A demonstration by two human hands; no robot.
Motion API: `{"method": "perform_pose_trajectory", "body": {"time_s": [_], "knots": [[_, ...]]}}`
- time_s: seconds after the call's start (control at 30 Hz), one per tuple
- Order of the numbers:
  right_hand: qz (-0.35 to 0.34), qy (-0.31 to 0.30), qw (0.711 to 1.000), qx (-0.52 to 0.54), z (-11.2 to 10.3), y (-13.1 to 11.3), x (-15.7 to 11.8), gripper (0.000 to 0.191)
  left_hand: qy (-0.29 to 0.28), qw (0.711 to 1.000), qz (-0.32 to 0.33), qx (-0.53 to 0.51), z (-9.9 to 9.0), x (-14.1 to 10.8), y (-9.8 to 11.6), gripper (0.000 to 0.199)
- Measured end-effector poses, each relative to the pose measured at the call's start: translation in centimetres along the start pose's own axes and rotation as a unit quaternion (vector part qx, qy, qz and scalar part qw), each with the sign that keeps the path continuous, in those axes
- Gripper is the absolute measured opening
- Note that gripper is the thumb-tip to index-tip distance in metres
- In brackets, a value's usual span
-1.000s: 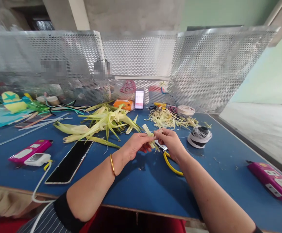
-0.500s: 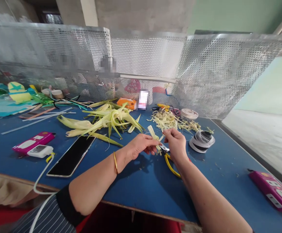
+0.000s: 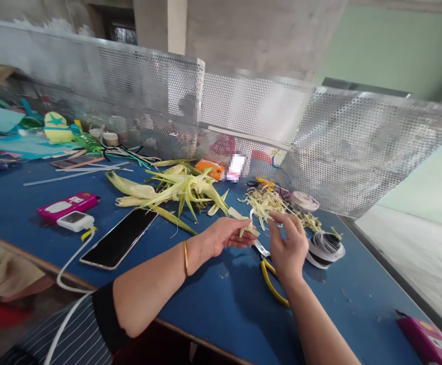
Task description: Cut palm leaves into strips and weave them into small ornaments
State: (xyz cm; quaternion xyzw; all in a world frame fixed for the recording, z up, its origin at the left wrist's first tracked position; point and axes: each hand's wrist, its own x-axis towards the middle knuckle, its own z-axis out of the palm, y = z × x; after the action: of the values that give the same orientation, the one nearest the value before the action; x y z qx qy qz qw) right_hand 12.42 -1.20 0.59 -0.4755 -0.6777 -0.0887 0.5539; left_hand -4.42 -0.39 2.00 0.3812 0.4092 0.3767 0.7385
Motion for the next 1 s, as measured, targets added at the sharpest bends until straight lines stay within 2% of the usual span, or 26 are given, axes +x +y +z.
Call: {"method": "perform_pose_trajectory", "body": {"time_s": [0.03,0.1,0.17,0.23,0.33,0.47,0.6,0.73,1.0], "knots": [[-0.072,-0.011,0.997,-0.013,-0.2,-0.6,0.0,0.015,-0.001,1.0,-0.002,-0.019,-0.1,0.0,0.1,0.037],[-0.191,-0.07,0.978,-0.039,-0.4,-1.5,-0.2,0.013,-0.003,0.999,0.0,-0.052,-0.3,0.2,0.2,0.031],[-0.261,-0.134,0.953,-0.072,-0.3,-2.0,-0.4,0.013,0.001,0.998,0.005,-0.07,-0.5,0.5,0.1,0.024],[-0.294,-0.167,0.934,-0.114,0.0,-2.2,-0.5,0.015,0.006,0.997,0.009,-0.071,-0.5,0.7,0.0,0.019],[-0.32,-0.169,0.92,-0.153,0.2,-2.0,-0.6,0.019,-0.012,0.998,0.016,-0.061,-0.4,0.9,-0.4,0.019],[-0.321,-0.156,0.925,-0.131,0.1,-1.8,-0.7,0.022,-0.032,0.997,0.05,-0.046,-0.4,0.8,-0.7,0.029],[-0.299,-0.145,0.938,-0.101,0.2,-1.9,-0.8,0.021,-0.01,0.996,0.077,-0.039,-0.4,0.7,-0.5,0.037],[-0.291,-0.139,0.943,-0.078,0.3,-2.2,-0.8,0.017,0.008,0.995,0.094,-0.032,-0.3,0.4,0.0,0.034],[-0.325,-0.15,0.933,-0.04,0.4,-2.7,-1.2,0.019,0.039,0.995,0.082,-0.027,0.3,-0.1,0.3,0.03]]}}
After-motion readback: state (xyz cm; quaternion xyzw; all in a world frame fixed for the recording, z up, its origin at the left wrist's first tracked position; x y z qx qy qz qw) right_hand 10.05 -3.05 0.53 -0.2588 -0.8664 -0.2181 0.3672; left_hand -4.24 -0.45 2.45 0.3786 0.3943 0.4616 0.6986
